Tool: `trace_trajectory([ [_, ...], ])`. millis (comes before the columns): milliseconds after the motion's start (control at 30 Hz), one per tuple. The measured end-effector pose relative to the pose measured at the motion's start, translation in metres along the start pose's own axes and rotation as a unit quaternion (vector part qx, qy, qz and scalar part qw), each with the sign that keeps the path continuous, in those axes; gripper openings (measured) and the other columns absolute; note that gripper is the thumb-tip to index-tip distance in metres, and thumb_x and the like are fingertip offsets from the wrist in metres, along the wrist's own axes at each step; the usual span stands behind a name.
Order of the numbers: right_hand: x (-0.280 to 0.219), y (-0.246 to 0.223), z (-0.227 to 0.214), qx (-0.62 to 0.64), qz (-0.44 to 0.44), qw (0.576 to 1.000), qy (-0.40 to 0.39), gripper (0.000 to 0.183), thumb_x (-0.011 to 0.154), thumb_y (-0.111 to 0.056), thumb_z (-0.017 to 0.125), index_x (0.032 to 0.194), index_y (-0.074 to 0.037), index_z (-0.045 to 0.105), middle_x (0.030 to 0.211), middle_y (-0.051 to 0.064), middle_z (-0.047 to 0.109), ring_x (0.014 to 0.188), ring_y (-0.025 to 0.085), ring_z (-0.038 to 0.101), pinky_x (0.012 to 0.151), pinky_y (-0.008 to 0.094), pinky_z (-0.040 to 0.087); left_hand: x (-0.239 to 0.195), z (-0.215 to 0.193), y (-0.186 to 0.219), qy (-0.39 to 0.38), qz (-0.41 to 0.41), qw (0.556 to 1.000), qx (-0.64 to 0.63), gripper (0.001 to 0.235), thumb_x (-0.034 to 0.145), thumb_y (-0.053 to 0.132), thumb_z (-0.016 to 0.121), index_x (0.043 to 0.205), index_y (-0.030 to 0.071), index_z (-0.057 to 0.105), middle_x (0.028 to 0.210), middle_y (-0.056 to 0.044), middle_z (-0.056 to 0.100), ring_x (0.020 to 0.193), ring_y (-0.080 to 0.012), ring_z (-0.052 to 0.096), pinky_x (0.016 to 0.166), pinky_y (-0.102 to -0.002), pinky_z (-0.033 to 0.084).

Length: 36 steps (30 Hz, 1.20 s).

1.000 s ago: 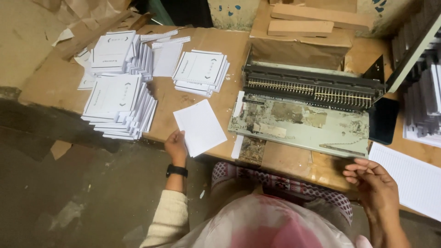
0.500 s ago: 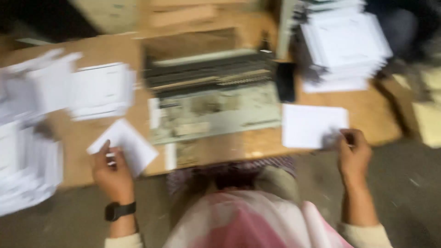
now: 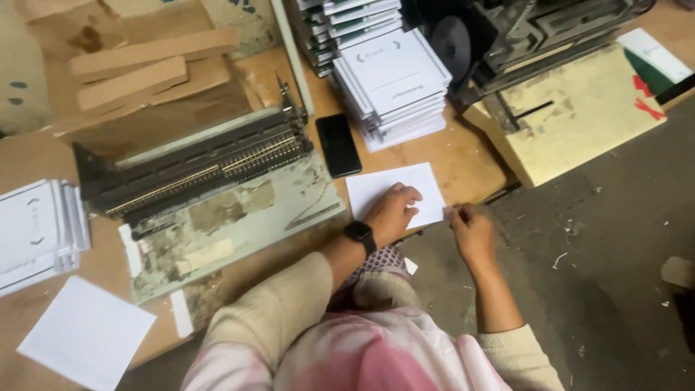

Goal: Manually punching holes in stacks of paper using a comb binding machine on a production table.

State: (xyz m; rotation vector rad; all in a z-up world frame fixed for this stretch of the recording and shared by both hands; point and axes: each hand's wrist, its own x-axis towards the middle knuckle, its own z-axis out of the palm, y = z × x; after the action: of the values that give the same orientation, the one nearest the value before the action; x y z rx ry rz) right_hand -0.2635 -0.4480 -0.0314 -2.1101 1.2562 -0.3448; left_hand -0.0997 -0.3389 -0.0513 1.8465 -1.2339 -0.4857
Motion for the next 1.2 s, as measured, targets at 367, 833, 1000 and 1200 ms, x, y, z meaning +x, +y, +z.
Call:
trace_trajectory([
  [367,-0.017,-0.038,-0.028,0.023,-0.154,0.987,-0.034,0.017,0.081,-0.02,0.074,0.089,-0.008,0.065,0.076,0.014,0.066,0.076,0.036,0.067,0.065,0.042,0.051,0.022,0.004,0.016,0.049,-0.22,0.96,-0.164,0.038,0.084,0.046,0.07,0.094,0.01,0.063,0.076,-0.005,0.067,0.06,-0.016,0.068,0.051,-0.025,0.051],
  [833,-0.01,-0.007,-0.012,0.051,-0.285,0.957,-0.033,0.014,0.085,-0.02,0.072,0.086,-0.009,0.063,0.071,0.011,0.058,0.069,0.033,0.062,0.06,0.039,0.049,0.024,0.005,0.013,0.067,-0.229,0.932,-0.273,0.043,0.083,0.036,0.074,0.096,-0.003,0.061,0.072,-0.012,0.062,0.066,-0.0193,0.065,0.058,-0.028,0.056],
  [1000,-0.013,-0.014,-0.015,0.031,-0.277,0.96,-0.023,0.015,0.085,-0.019,0.072,0.086,-0.008,0.063,0.072,0.011,0.06,0.07,0.033,0.063,0.061,0.04,0.05,0.027,0.009,0.004,0.055,-0.221,0.951,-0.207,0.038,0.084,0.038,0.071,0.091,0.002,0.062,0.069,-0.007,0.064,0.059,-0.0163,0.067,0.049,-0.026,0.055],
  [1200,-0.019,-0.027,-0.021,-0.053,-0.239,0.969,0.022,0.02,0.085,-0.021,0.07,0.095,-0.004,0.062,0.081,0.015,0.061,0.08,0.037,0.062,0.066,0.047,0.05,0.025,0.009,0.008,0.069,-0.217,0.956,-0.186,0.029,0.084,0.036,0.067,0.085,0.007,0.062,0.068,-0.004,0.065,0.063,-0.0183,0.068,0.054,-0.029,0.052],
])
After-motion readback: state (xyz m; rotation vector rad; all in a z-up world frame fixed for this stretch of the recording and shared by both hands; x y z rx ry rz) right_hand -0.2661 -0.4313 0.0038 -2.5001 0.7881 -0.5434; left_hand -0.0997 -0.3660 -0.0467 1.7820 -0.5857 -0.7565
